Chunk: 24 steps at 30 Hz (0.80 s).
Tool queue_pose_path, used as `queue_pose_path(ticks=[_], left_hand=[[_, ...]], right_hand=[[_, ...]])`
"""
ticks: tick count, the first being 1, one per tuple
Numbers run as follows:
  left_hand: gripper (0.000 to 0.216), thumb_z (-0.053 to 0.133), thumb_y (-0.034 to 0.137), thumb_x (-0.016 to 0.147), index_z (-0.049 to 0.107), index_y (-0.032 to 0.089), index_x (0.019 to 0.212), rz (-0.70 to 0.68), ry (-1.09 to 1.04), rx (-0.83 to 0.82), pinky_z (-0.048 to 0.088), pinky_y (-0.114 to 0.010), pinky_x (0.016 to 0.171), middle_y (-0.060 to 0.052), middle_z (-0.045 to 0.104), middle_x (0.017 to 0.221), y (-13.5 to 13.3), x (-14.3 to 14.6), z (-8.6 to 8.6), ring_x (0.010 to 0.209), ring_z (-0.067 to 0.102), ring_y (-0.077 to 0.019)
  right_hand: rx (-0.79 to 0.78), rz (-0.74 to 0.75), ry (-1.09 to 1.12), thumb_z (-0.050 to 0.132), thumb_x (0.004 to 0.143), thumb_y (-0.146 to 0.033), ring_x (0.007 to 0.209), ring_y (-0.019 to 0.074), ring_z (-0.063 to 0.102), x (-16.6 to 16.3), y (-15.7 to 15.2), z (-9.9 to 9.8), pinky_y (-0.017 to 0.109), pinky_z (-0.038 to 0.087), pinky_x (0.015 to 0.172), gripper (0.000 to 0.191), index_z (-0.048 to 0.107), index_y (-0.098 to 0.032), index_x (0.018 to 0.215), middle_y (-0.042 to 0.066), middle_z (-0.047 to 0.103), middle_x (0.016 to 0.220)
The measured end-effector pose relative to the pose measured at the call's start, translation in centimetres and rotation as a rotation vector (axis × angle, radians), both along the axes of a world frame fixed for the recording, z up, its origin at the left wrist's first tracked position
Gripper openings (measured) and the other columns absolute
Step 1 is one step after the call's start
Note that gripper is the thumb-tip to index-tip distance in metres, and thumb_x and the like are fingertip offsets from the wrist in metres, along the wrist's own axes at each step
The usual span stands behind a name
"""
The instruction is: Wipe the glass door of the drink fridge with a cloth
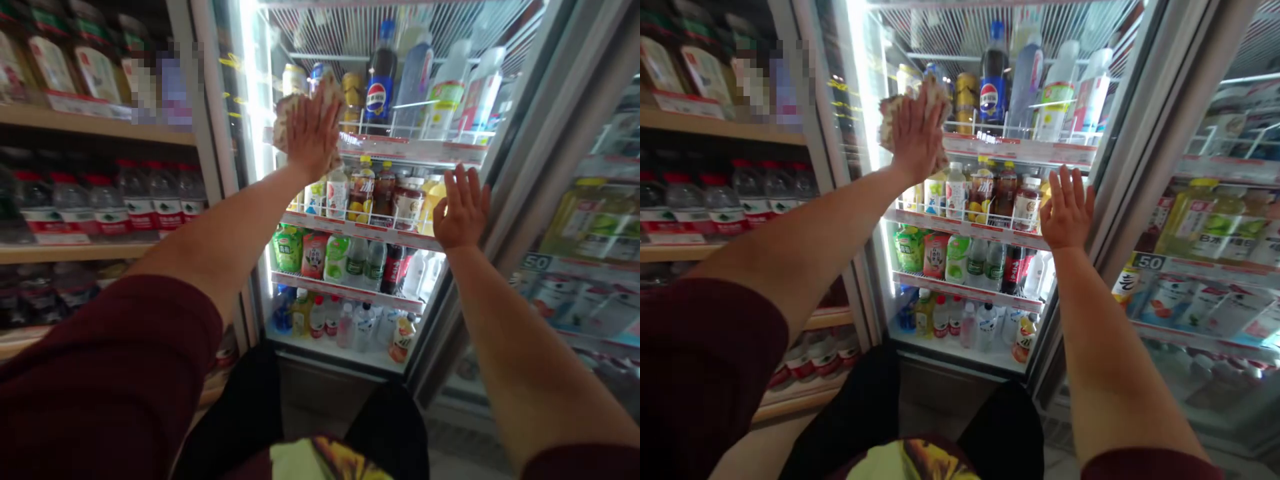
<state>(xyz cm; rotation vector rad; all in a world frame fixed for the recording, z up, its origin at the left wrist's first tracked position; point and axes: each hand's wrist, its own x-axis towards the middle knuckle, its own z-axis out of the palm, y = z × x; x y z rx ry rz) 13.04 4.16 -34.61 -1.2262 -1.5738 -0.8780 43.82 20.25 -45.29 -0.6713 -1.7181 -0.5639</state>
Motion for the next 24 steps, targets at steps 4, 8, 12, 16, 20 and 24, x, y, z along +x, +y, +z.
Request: queue_pose_path(ticks=[4, 8, 12, 16, 20, 24], left_hand=[[0.064, 0.045, 0.044, 0.108, 0.036, 0.031, 0.17, -0.025, 0.001, -0.023, 0.002, -0.057, 0.14, 0.004, 0.023, 0.179, 1.1, 3.4, -1.2, 0.168, 0.009, -0.0313], [0.064, 0.053, 0.039, 0.106, 0.043, 0.026, 0.167, -0.136, 0.169, -0.129, 0.001, -0.065, 0.137, -0.006, 0.025, 0.179, 1.3, 5.0, -7.3, 0.168, 0.008, -0.0369], [0.065, 0.056, 0.038, 0.105, 0.04, 0.029, 0.168, -0.191, 0.24, -0.25, 0.001, -0.068, 0.134, -0.008, 0.024, 0.179, 1.7, 5.6, -14.0, 0.168, 0.007, -0.0374], [0.061, 0.051, 0.042, 0.108, 0.041, 0.032, 0.168, -0.219, 0.341, -0.375, 0.009, -0.068, 0.134, -0.007, 0.031, 0.177, 1.4, 5.6, -20.1, 0.167, 0.015, -0.0361], [0.055, 0.05, 0.042, 0.108, 0.048, 0.041, 0.162, -0.327, 0.452, -0.575, 0.017, -0.06, 0.136, 0.002, 0.041, 0.172, 0.4, 4.2, -20.9, 0.164, 0.028, -0.0279], [0.054, 0.052, 0.037, 0.106, 0.05, 0.044, 0.159, -0.388, 0.508, -0.673, 0.015, -0.052, 0.138, 0.01, 0.043, 0.17, -0.4, 2.9, -14.3, 0.163, 0.031, -0.0212]], right_hand=[[0.049, 0.008, 0.002, 0.036, 0.1, -0.028, 0.161, 0.0316, 0.036, 0.3, 0.7, 0.0, 0.064, 0.025, 0.132, 0.063, 0.051, -0.019, 0.161, 0.009, 0.046, 0.169], [0.012, 0.001, 0.026, 0.033, 0.099, -0.025, 0.162, 0.0295, 0.035, -0.8, -0.1, -0.2, 0.063, 0.023, 0.132, 0.065, 0.05, -0.018, 0.161, 0.01, 0.045, 0.17], [-0.142, -0.019, 0.231, 0.033, 0.098, -0.022, 0.166, 0.0333, 0.023, -4.3, -2.5, -0.6, 0.074, 0.014, 0.129, 0.07, 0.038, -0.019, 0.167, 0.014, 0.036, 0.174], [-0.233, -0.045, 0.32, 0.032, 0.099, -0.026, 0.167, 0.0361, 0.014, -6.6, -4.1, -0.9, 0.077, 0.011, 0.127, 0.073, 0.027, -0.016, 0.171, 0.017, 0.028, 0.177], [-0.214, -0.055, 0.226, 0.033, 0.101, -0.034, 0.167, 0.0382, 0.013, -6.1, -4.2, -1.3, 0.076, 0.012, 0.127, 0.074, 0.026, -0.013, 0.171, 0.02, 0.027, 0.177], [-0.193, -0.078, 0.136, 0.037, 0.101, -0.042, 0.166, 0.0449, 0.009, -5.6, -3.7, -1.9, 0.08, 0.009, 0.125, 0.077, 0.027, -0.008, 0.17, 0.025, 0.022, 0.177]])
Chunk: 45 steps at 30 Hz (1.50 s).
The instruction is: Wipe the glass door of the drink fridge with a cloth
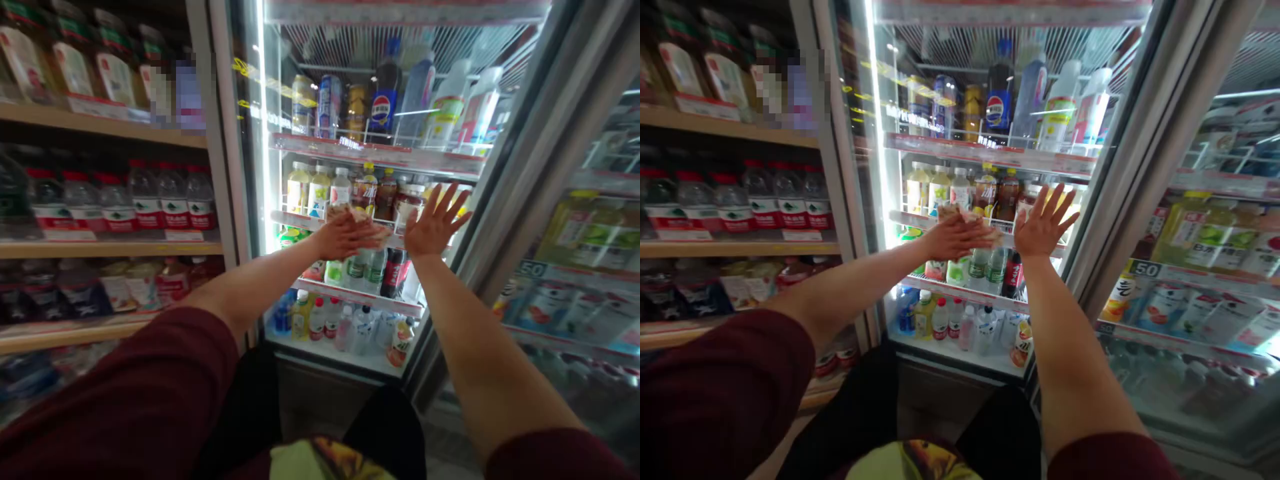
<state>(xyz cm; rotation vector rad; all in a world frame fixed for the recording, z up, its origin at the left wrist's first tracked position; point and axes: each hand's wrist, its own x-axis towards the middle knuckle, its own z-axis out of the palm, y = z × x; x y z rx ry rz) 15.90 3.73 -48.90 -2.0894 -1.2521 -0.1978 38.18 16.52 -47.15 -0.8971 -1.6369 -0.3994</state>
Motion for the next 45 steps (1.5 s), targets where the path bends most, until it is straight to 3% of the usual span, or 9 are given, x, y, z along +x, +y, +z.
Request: queue_pose_path(ticks=[7, 11, 15, 22, 26, 30, 39, 42, 45], left_hand=[[0.06, 0.045, 0.038, 0.115, 0.03, 0.023, 0.171, 0.376, -0.313, 0.523, 0.005, -0.06, 0.137, -0.002, 0.016, 0.181, 0.2, 0.9, 16.3, 0.168, 0.009, -0.0295], [0.061, 0.044, 0.036, 0.114, 0.031, 0.023, 0.172, 0.398, -0.559, 0.676, 0.002, -0.058, 0.138, 0.001, 0.019, 0.18, 2.3, 2.1, 18.1, 0.169, 0.006, -0.0295], [0.065, 0.048, 0.039, 0.109, 0.034, 0.026, 0.171, 0.304, -0.483, 0.597, -0.004, -0.056, 0.139, 0.002, 0.018, 0.181, 3.7, 3.0, 11.1, 0.169, 0.004, -0.0292], [0.057, 0.048, 0.029, 0.105, 0.052, 0.032, 0.162, 0.213, -0.24, 0.327, 0.026, -0.063, 0.13, -0.005, 0.044, 0.17, 0.7, 1.9, -11.2, 0.163, 0.03, -0.0346], [0.053, 0.048, 0.028, 0.105, 0.059, 0.036, 0.156, 0.116, -0.125, 0.149, 0.043, -0.048, 0.119, -0.004, 0.057, 0.16, -1.3, -0.3, -16.2, 0.154, 0.049, -0.029], [0.05, 0.047, 0.035, 0.104, 0.063, 0.044, 0.15, -0.084, -0.099, 0.053, 0.042, -0.043, 0.125, 0.006, 0.059, 0.158, -0.9, -1.8, -10.3, 0.151, 0.053, -0.0221], [0.056, 0.045, 0.038, 0.112, 0.037, 0.03, 0.167, 0.133, -0.017, 0.325, 0.001, -0.049, 0.137, 0.008, 0.025, 0.178, 2.6, 3.8, 14.6, 0.168, 0.01, -0.0168], [0.057, 0.029, 0.039, 0.116, 0.029, 0.026, 0.172, 0.273, -0.132, 0.506, 0.007, -0.05, 0.136, 0.003, 0.021, 0.18, 3.2, 6.5, 17.7, 0.168, 0.014, -0.0243], [0.061, 0.043, 0.034, 0.114, 0.03, 0.024, 0.172, 0.322, -0.218, 0.568, 0.004, -0.053, 0.137, -0.002, 0.021, 0.18, 4.0, 7.8, 15.8, 0.168, 0.011, -0.0311]], right_hand=[[0.014, 0.014, -0.076, 0.037, 0.104, -0.045, 0.165, 0.0493, 0.002, 0.0, 0.3, -0.7, 0.079, 0.003, 0.125, 0.074, 0.029, -0.014, 0.171, 0.022, 0.014, 0.179], [0.021, 0.029, -0.056, 0.041, 0.104, -0.046, 0.166, 0.0462, 0.005, 0.2, 0.2, -0.9, 0.079, 0.007, 0.126, 0.074, 0.031, -0.017, 0.171, 0.021, 0.019, 0.179], [0.028, 0.007, -0.029, 0.04, 0.103, -0.04, 0.167, 0.0427, 0.01, 0.3, 0.1, -0.9, 0.076, 0.012, 0.127, 0.069, 0.036, -0.02, 0.169, 0.018, 0.025, 0.177], [0.034, 0.009, -0.026, 0.035, 0.105, -0.036, 0.167, 0.0402, 0.01, 0.2, 0.5, -1.1, 0.074, 0.012, 0.128, 0.067, 0.036, -0.021, 0.17, 0.016, 0.026, 0.178], [0.046, 0.001, -0.029, 0.035, 0.103, -0.036, 0.167, 0.0403, 0.012, 0.2, 0.9, -1.3, 0.073, 0.013, 0.129, 0.067, 0.038, -0.022, 0.169, 0.016, 0.027, 0.177], [0.06, -0.026, -0.013, 0.036, 0.102, -0.037, 0.166, 0.0397, 0.015, 0.1, 1.1, -1.3, 0.071, 0.016, 0.13, 0.068, 0.04, -0.023, 0.168, 0.015, 0.03, 0.176], [0.053, -0.004, 0.009, 0.031, 0.104, -0.036, 0.166, 0.0403, 0.014, 0.1, 0.7, -1.3, 0.073, 0.016, 0.128, 0.066, 0.039, -0.022, 0.168, 0.016, 0.029, 0.177], [0.014, 0.035, 0.007, 0.027, 0.104, -0.037, 0.167, 0.0408, 0.01, 0.4, 0.7, -1.3, 0.074, 0.01, 0.129, 0.068, 0.038, -0.019, 0.168, 0.016, 0.024, 0.178], [-0.034, 0.088, -0.025, 0.022, 0.106, -0.041, 0.167, 0.0407, 0.001, 0.8, 0.7, -1.3, 0.073, 0.004, 0.129, 0.069, 0.029, -0.022, 0.172, 0.01, 0.017, 0.181]])
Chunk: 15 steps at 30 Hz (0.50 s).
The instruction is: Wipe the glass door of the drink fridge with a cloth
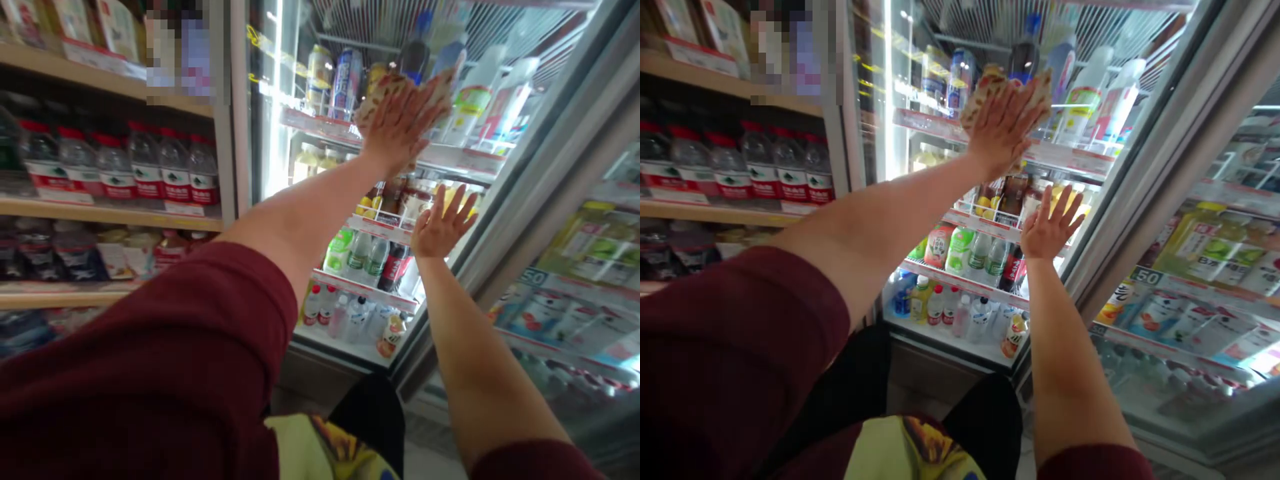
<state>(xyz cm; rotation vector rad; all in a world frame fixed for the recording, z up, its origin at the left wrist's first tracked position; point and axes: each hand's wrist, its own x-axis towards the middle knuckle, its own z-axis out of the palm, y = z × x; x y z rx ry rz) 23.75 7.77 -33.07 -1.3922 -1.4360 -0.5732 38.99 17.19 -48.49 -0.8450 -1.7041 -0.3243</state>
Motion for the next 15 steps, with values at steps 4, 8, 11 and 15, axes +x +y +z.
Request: queue_pose_path(ticks=[4, 8, 11, 15], left_hand=[[0.061, 0.047, 0.038, 0.111, 0.035, 0.026, 0.17, -0.108, 0.027, -0.052, -0.003, -0.057, 0.137, -0.003, 0.021, 0.18, 0.8, -0.5, -7.2, 0.169, 0.006, -0.0306], [0.062, 0.047, 0.041, 0.11, 0.036, 0.027, 0.17, -0.175, 0.145, -0.154, 0.005, -0.062, 0.136, -0.004, 0.023, 0.18, 0.1, -2.2, -14.6, 0.168, 0.01, -0.0322], [0.06, 0.044, 0.044, 0.111, 0.037, 0.031, 0.169, -0.223, 0.249, -0.252, 0.013, -0.061, 0.137, -0.002, 0.028, 0.178, -1.1, -3.9, -19.0, 0.167, 0.018, -0.0302], [0.054, 0.04, 0.043, 0.112, 0.043, 0.036, 0.165, -0.303, 0.39, -0.388, 0.024, -0.052, 0.136, 0.004, 0.037, 0.173, -2.3, -6.7, -20.9, 0.164, 0.028, -0.0219]], right_hand=[[-0.028, -0.007, -0.024, 0.02, 0.106, -0.042, 0.167, 0.0404, -0.002, 0.0, 0.2, -0.3, 0.069, 0.003, 0.129, 0.07, 0.028, -0.024, 0.173, 0.005, 0.02, 0.181], [0.073, -0.061, 0.019, 0.028, 0.103, -0.036, 0.167, 0.0371, 0.012, -0.4, 0.6, -0.8, 0.069, 0.014, 0.129, 0.068, 0.039, -0.019, 0.168, 0.014, 0.028, 0.177], [0.123, -0.095, 0.024, 0.032, 0.101, -0.033, 0.166, 0.0356, 0.017, -0.5, 0.9, -1.0, 0.068, 0.019, 0.129, 0.067, 0.043, -0.02, 0.166, 0.015, 0.034, 0.174], [0.141, -0.115, 0.019, 0.033, 0.102, -0.033, 0.167, 0.034, 0.017, -0.5, 0.7, -1.0, 0.066, 0.02, 0.13, 0.065, 0.043, -0.02, 0.165, 0.016, 0.035, 0.174]])
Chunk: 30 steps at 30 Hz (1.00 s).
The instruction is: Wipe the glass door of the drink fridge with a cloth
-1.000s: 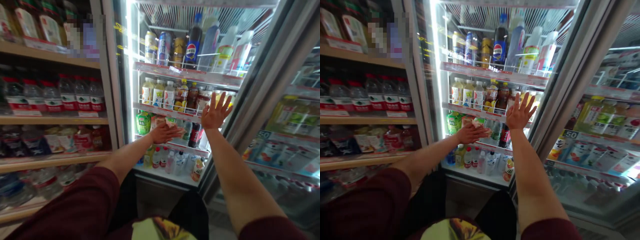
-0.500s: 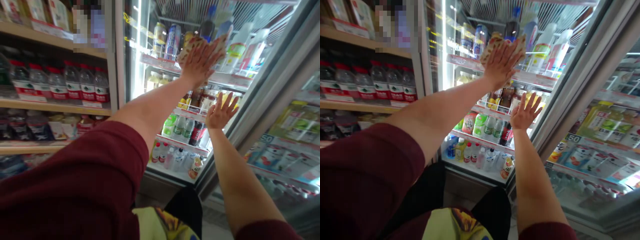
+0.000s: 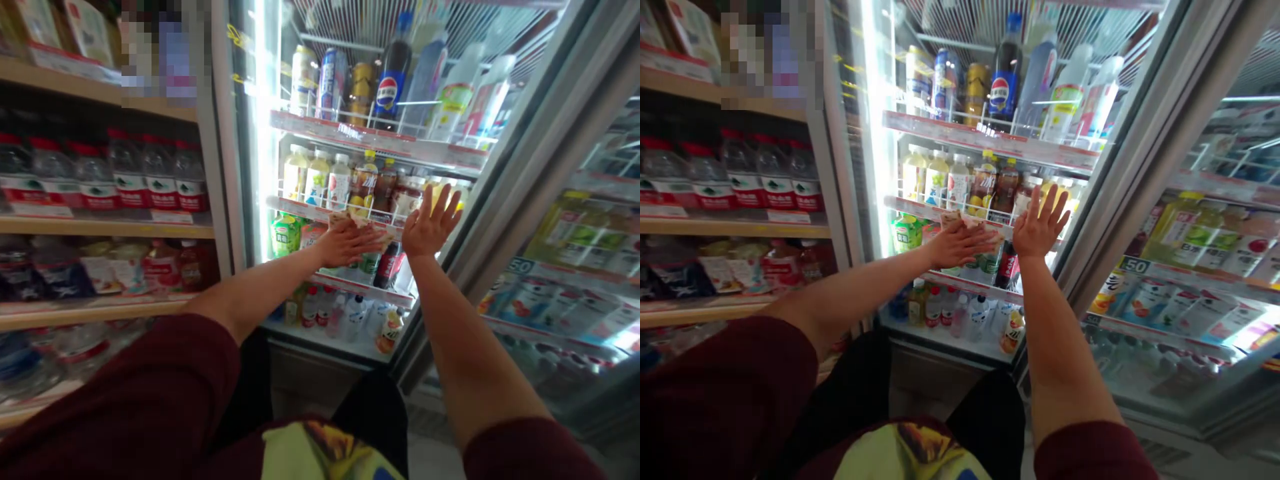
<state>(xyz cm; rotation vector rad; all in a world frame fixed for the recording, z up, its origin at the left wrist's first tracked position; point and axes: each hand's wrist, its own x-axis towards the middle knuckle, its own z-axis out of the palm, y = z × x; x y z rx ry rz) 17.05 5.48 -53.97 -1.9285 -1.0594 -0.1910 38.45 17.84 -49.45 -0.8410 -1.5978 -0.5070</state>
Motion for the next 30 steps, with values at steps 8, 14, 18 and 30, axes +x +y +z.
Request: queue_pose_path(ticks=[8, 14, 18, 30], left_hand=[[0.058, 0.048, 0.037, 0.111, 0.039, 0.028, 0.168, 0.111, -0.362, 0.22, 0.004, -0.052, 0.139, 0.005, 0.028, 0.178, 0.5, -0.6, 16.9, 0.168, 0.014, -0.0236], [0.061, 0.042, 0.028, 0.111, 0.031, 0.028, 0.172, 0.258, -0.626, 0.488, 0.01, -0.057, 0.139, 0.004, 0.023, 0.179, 0.9, -1.0, 22.4, 0.168, 0.013, -0.0288], [0.065, 0.054, 0.035, 0.109, 0.036, 0.021, 0.17, 0.296, -0.61, 0.494, 0.007, -0.061, 0.139, -0.003, 0.023, 0.18, 0.3, -1.0, 14.9, 0.168, 0.011, -0.0318], [0.052, 0.052, 0.042, 0.101, 0.061, 0.044, 0.152, 0.123, -0.403, 0.23, 0.032, -0.05, 0.132, 0.004, 0.058, 0.16, -4.0, -7.5, -6.6, 0.16, 0.038, -0.024]], right_hand=[[-0.04, -0.012, -0.02, 0.024, 0.106, -0.035, 0.167, 0.0333, 0.014, 0.2, -0.4, 0.0, 0.064, 0.019, 0.13, 0.065, 0.039, -0.021, 0.167, 0.015, 0.028, 0.177], [-0.011, 0.019, -0.013, 0.024, 0.106, -0.035, 0.168, 0.0328, 0.011, 0.3, 0.3, -0.2, 0.063, 0.015, 0.132, 0.065, 0.038, -0.02, 0.168, 0.014, 0.03, 0.176], [-0.027, 0.016, -0.02, 0.028, 0.103, -0.032, 0.168, 0.0336, 0.012, 0.3, 0.7, -0.1, 0.066, 0.016, 0.131, 0.067, 0.037, -0.02, 0.168, 0.014, 0.03, 0.176], [-0.019, 0.003, -0.03, 0.029, 0.104, -0.036, 0.167, 0.0344, 0.014, 0.3, 0.1, -0.1, 0.066, 0.02, 0.131, 0.066, 0.038, -0.02, 0.167, 0.015, 0.03, 0.176]])
